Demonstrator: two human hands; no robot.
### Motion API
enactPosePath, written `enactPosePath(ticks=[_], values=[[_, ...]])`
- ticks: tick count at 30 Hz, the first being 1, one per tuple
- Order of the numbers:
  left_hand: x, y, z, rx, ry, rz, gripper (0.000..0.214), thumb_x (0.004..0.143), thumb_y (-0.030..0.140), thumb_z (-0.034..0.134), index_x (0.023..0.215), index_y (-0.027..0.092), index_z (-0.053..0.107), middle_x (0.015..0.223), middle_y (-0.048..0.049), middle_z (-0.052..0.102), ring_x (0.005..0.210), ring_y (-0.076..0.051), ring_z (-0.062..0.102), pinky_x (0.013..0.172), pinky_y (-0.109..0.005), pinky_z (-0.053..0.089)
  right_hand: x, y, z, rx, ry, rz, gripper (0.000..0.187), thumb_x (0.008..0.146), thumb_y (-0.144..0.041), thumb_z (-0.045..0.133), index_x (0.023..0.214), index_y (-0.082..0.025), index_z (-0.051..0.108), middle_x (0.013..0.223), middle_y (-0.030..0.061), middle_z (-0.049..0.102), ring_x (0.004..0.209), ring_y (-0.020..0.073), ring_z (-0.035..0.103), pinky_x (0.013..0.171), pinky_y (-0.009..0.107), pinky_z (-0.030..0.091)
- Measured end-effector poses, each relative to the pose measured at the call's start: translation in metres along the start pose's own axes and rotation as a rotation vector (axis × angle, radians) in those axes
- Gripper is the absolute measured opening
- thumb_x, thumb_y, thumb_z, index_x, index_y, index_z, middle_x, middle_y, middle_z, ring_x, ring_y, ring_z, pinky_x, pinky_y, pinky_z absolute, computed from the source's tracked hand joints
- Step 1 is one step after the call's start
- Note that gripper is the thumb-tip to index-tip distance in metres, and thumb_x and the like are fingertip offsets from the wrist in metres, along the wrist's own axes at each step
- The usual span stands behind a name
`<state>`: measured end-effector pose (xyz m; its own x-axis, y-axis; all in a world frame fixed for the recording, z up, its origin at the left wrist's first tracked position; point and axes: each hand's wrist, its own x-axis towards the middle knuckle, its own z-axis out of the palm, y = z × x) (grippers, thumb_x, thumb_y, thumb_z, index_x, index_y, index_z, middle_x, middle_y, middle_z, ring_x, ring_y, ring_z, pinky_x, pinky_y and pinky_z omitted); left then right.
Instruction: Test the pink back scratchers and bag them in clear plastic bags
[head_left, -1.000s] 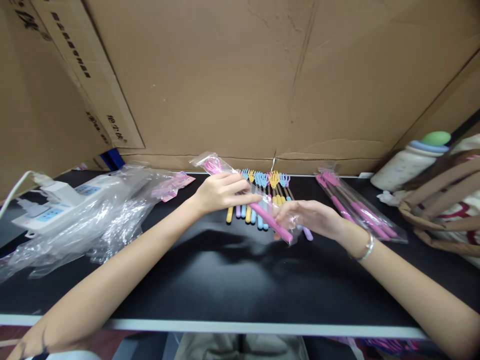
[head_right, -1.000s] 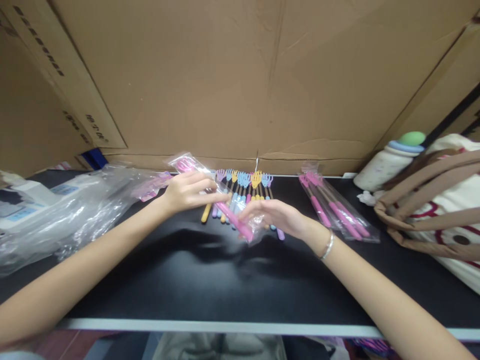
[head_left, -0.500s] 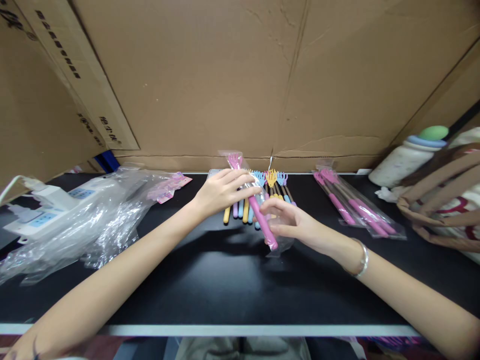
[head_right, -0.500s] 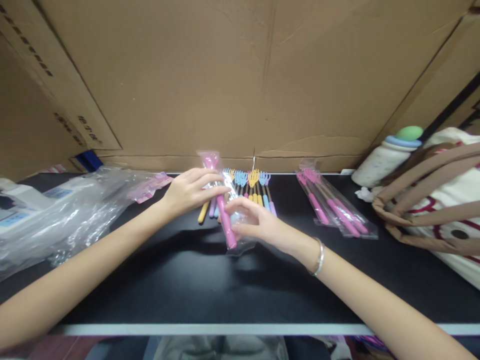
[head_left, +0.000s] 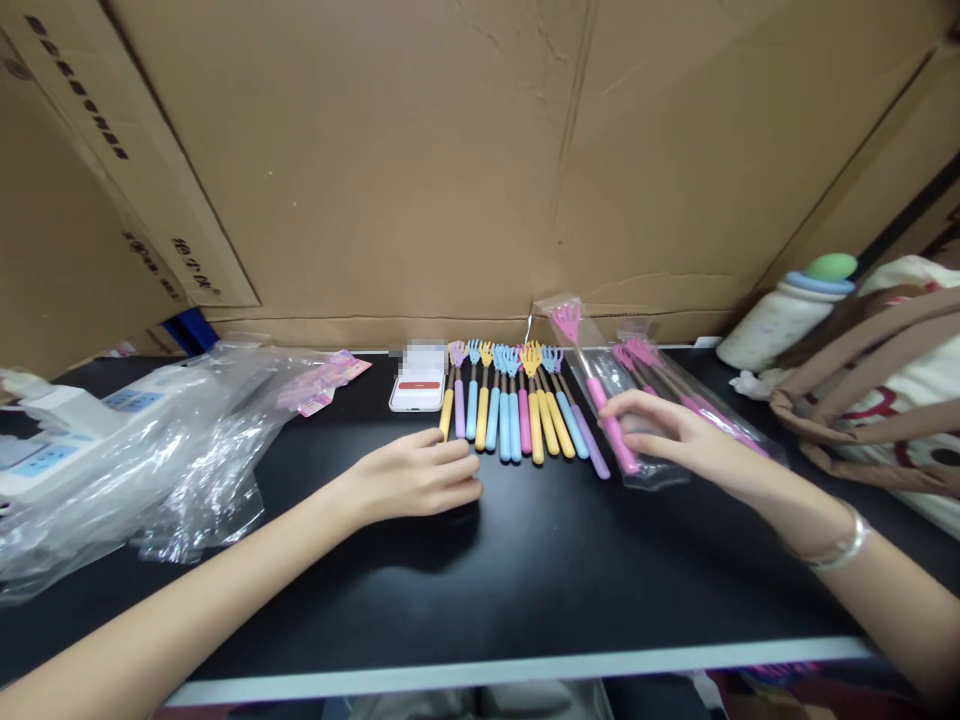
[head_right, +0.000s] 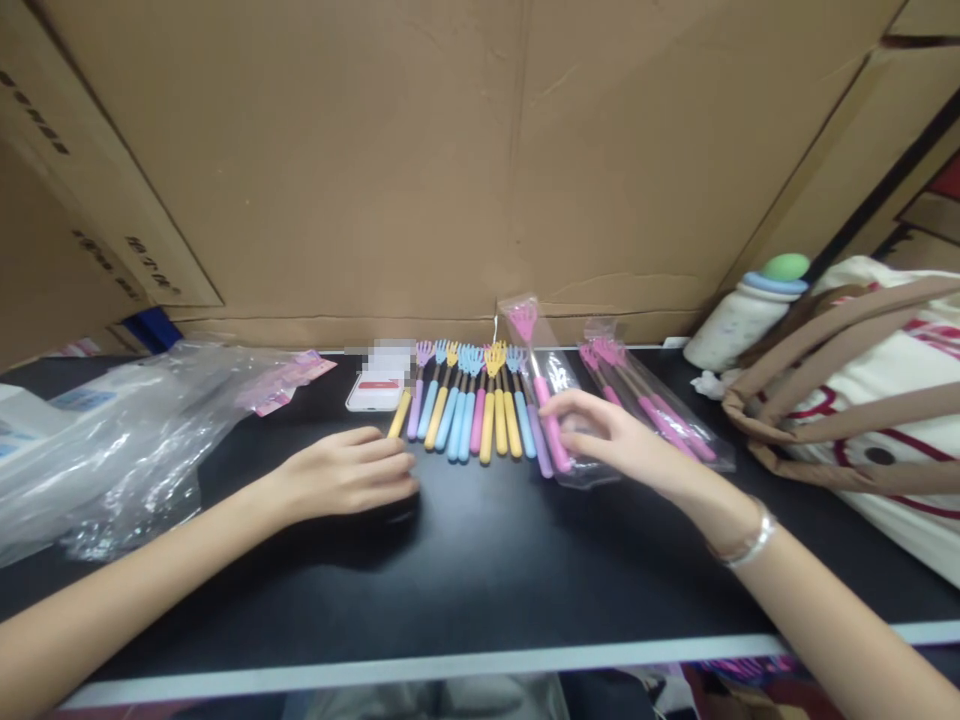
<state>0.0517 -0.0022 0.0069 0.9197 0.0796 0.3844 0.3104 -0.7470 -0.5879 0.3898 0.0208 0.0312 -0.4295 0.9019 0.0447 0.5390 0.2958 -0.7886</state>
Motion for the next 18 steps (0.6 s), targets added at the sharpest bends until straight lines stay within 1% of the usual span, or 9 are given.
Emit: enactPosePath(ticks=[3, 5, 7, 10, 13, 16, 18], values=[[0.000, 0.005, 0.000, -0.045, -0.066, -0.034, 0.018, 0.088, 0.007, 0.045, 0.076, 0.018, 0.052, 0.068, 0.0016, 0.056, 0.064, -0.011, 0.051, 0.057, -0.025, 0.035, -0.006, 0.017, -0.016, -0.121, -0.009, 0.007, 0.035, 0.076, -0.050, 0.063, 0.101, -0.026, 0.061, 0.109, 0.0061, 0.062, 0.106, 0.0283, 0.054, 0.093, 0.040, 0.042], [-0.002, 0.005, 0.002, -0.071, -0.089, -0.056, 0.020, 0.088, 0.005, 0.042, 0.077, 0.019, 0.051, 0.068, 0.0012, 0.055, 0.064, -0.011, 0.050, 0.055, -0.025, 0.033, -0.006, 0.026, -0.020, -0.157, -0.018, 0.024, 0.036, 0.076, -0.052, 0.062, 0.101, -0.026, 0.061, 0.110, 0.0068, 0.061, 0.107, 0.0287, 0.053, 0.095, 0.042, 0.041], [-0.003, 0.005, 0.006, -0.087, -0.105, -0.078, 0.020, 0.089, 0.005, 0.040, 0.080, 0.019, 0.051, 0.068, 0.0010, 0.055, 0.064, -0.012, 0.050, 0.053, -0.025, 0.031, -0.004, 0.032, -0.019, -0.179, -0.025, 0.039, 0.039, 0.077, -0.054, 0.061, 0.101, -0.024, 0.060, 0.108, 0.0076, 0.063, 0.104, 0.0284, 0.055, 0.093, 0.042, 0.042], [-0.006, 0.005, 0.008, -0.097, -0.108, -0.096, 0.018, 0.090, 0.008, 0.040, 0.082, 0.019, 0.052, 0.067, 0.0012, 0.055, 0.063, -0.012, 0.050, 0.051, -0.026, 0.029, -0.001, 0.037, -0.012, -0.205, -0.035, 0.054, 0.044, 0.077, -0.058, 0.059, 0.102, -0.021, 0.059, 0.102, 0.0086, 0.066, 0.098, 0.0272, 0.059, 0.086, 0.039, 0.045], [-0.006, 0.005, 0.008, -0.100, -0.094, -0.089, 0.016, 0.090, 0.010, 0.041, 0.083, 0.019, 0.052, 0.065, 0.0016, 0.054, 0.061, -0.012, 0.049, 0.051, -0.026, 0.028, -0.001, 0.035, -0.007, -0.245, -0.043, 0.050, 0.045, 0.078, -0.058, 0.056, 0.104, -0.021, 0.058, 0.093, 0.0071, 0.069, 0.086, 0.0237, 0.062, 0.073, 0.033, 0.047], [-0.005, 0.006, 0.007, -0.103, -0.091, -0.086, 0.015, 0.090, 0.009, 0.042, 0.084, 0.019, 0.052, 0.064, 0.0022, 0.053, 0.061, -0.012, 0.048, 0.051, -0.026, 0.027, -0.003, 0.030, -0.005, -0.325, -0.066, 0.036, 0.042, 0.083, -0.054, 0.052, 0.108, -0.021, 0.055, 0.076, 0.0031, 0.068, 0.069, 0.0189, 0.060, 0.060, 0.029, 0.043], [-0.005, 0.006, 0.007, -0.111, -0.092, -0.088, 0.015, 0.090, 0.010, 0.043, 0.085, 0.019, 0.053, 0.064, 0.0023, 0.053, 0.061, -0.012, 0.048, 0.051, -0.026, 0.027, -0.005, 0.029, -0.004, -0.403, -0.059, 0.034, 0.040, 0.085, -0.052, 0.049, 0.110, -0.022, 0.053, 0.070, 0.0013, 0.067, 0.063, 0.0177, 0.058, 0.057, 0.028, 0.041]])
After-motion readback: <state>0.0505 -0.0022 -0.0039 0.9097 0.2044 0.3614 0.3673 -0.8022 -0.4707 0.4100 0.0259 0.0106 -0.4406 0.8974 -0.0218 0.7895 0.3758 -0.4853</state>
